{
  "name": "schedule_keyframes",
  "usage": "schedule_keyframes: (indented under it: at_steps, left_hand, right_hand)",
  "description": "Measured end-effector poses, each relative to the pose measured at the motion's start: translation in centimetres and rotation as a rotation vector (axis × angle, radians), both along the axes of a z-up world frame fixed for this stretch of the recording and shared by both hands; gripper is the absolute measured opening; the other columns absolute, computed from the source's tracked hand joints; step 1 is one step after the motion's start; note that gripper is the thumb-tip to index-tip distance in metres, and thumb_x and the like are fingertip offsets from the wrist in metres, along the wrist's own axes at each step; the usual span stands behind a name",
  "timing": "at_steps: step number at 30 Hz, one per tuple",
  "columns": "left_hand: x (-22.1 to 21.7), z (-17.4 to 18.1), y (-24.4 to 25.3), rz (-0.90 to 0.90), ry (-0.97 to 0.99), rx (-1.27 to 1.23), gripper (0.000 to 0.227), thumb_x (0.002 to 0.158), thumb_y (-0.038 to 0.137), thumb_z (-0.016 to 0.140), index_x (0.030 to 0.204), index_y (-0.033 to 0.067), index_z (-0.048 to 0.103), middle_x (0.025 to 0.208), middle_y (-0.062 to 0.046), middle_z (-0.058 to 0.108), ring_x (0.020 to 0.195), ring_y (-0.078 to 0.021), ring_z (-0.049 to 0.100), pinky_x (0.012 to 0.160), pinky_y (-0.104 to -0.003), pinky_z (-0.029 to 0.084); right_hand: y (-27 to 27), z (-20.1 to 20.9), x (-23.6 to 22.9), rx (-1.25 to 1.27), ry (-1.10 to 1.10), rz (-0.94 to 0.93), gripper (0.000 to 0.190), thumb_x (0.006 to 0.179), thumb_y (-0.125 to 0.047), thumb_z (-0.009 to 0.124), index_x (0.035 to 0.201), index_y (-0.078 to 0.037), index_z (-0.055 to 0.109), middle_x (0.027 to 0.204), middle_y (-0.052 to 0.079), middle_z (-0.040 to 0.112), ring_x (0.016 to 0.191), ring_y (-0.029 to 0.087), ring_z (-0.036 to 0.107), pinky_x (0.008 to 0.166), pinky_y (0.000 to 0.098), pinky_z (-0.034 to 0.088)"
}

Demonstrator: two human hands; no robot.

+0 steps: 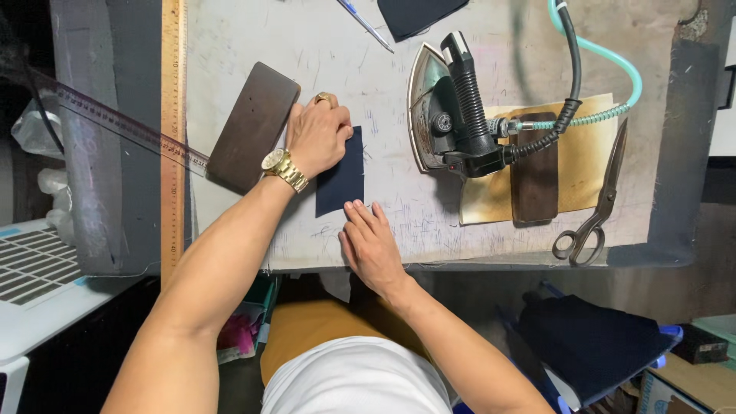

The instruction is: The person cuts a piece of dark fabric with shears, irons a separate piece of fabric, and then marks a line on a fabric piece using a ruler and tailor's chalk.

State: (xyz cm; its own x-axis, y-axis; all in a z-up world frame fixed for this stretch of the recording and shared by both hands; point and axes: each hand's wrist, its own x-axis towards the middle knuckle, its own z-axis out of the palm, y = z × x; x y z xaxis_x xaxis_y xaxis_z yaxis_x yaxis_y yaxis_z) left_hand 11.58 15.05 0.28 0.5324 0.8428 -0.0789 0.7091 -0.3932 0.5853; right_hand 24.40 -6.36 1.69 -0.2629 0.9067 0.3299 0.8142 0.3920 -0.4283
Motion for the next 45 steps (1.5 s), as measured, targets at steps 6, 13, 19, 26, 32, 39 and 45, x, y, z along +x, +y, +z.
schedule_keyframes:
  at_steps: [6, 13, 19, 26, 32, 39, 45]
  left_hand:
    - [-0.2, -1.9, -1.4, 0.026, -0.057, 0.223, 0.014, 0.100, 0.027, 0.061, 0.089, 0.0175, 0.061, 0.095, 0.000, 0.049, 0.097, -0.0234, 0.057, 0.083, -0.040, 0.037]
    - [-0.7, -2.2, -1.3, -0.009, -0.069, 0.325, 0.013, 0.097, 0.030, 0.068, 0.088, 0.0209, 0.063, 0.090, 0.000, 0.053, 0.094, -0.0230, 0.058, 0.083, -0.041, 0.039]
    - [-1.0, -2.1, -0.8, -0.018, -0.148, 0.312, 0.014, 0.096, 0.032, 0.071, 0.088, 0.0226, 0.065, 0.090, 0.001, 0.054, 0.094, -0.0220, 0.058, 0.083, -0.039, 0.039]
    - [-0.8, -2.6, -0.8, -0.005, -0.163, 0.399, 0.016, 0.096, 0.032, 0.071, 0.085, 0.0228, 0.063, 0.090, 0.002, 0.054, 0.094, -0.0216, 0.056, 0.083, -0.040, 0.039]
    - [-3.5, -0.5, -0.6, 0.081, -0.213, 0.486, 0.026, 0.099, 0.005, 0.057, 0.120, 0.0132, 0.070, 0.102, -0.007, 0.061, 0.097, -0.0277, 0.063, 0.079, -0.038, 0.050]
    - [-4.6, 1.1, -7.6, 0.054, -0.112, 0.654, 0.030, 0.100, 0.002, 0.058, 0.128, -0.0008, 0.066, 0.118, -0.018, 0.065, 0.119, -0.0346, 0.063, 0.108, -0.046, 0.048]
    - [-5.3, -0.5, -9.7, -0.048, 0.122, 0.605, 0.047, 0.108, 0.027, 0.051, 0.146, -0.0007, 0.053, 0.154, -0.023, 0.049, 0.147, -0.0356, 0.042, 0.123, -0.051, 0.025]
  right_hand:
    - [0.1, 0.2, -0.1, 0.018, -0.026, -0.010, 0.016, 0.097, -0.017, 0.067, 0.098, -0.001, 0.068, 0.130, 0.019, 0.070, 0.126, 0.032, 0.064, 0.115, 0.0551, 0.041]
    - [2.1, 1.3, -0.7, 0.089, -0.040, 0.061, 0.019, 0.093, -0.017, 0.074, 0.099, 0.001, 0.068, 0.118, 0.021, 0.072, 0.113, 0.034, 0.068, 0.111, 0.0542, 0.047]
    - [1.6, -0.5, -1.2, 0.086, -0.032, 0.110, 0.018, 0.092, -0.015, 0.073, 0.092, 0.003, 0.069, 0.118, 0.025, 0.072, 0.113, 0.037, 0.069, 0.111, 0.0513, 0.049]
    - [1.7, -0.4, -1.0, 0.091, 0.004, 0.116, 0.021, 0.093, -0.016, 0.073, 0.088, 0.003, 0.069, 0.116, 0.025, 0.073, 0.111, 0.038, 0.070, 0.109, 0.0495, 0.051]
    - [2.6, 1.7, -0.5, 0.073, -0.003, 0.153, 0.016, 0.093, -0.011, 0.072, 0.093, 0.005, 0.067, 0.119, 0.026, 0.071, 0.116, 0.039, 0.068, 0.107, 0.0480, 0.053]
    - [8.3, 1.6, 1.6, 0.085, 0.040, 0.101, 0.020, 0.091, -0.001, 0.075, 0.109, 0.002, 0.066, 0.130, 0.021, 0.067, 0.123, 0.035, 0.063, 0.109, 0.0421, 0.053]
    - [12.2, -0.1, 3.6, 0.009, -0.239, 0.273, 0.052, 0.093, -0.044, 0.075, 0.120, -0.001, 0.070, 0.141, 0.022, 0.063, 0.139, 0.035, 0.052, 0.122, 0.0526, 0.031]
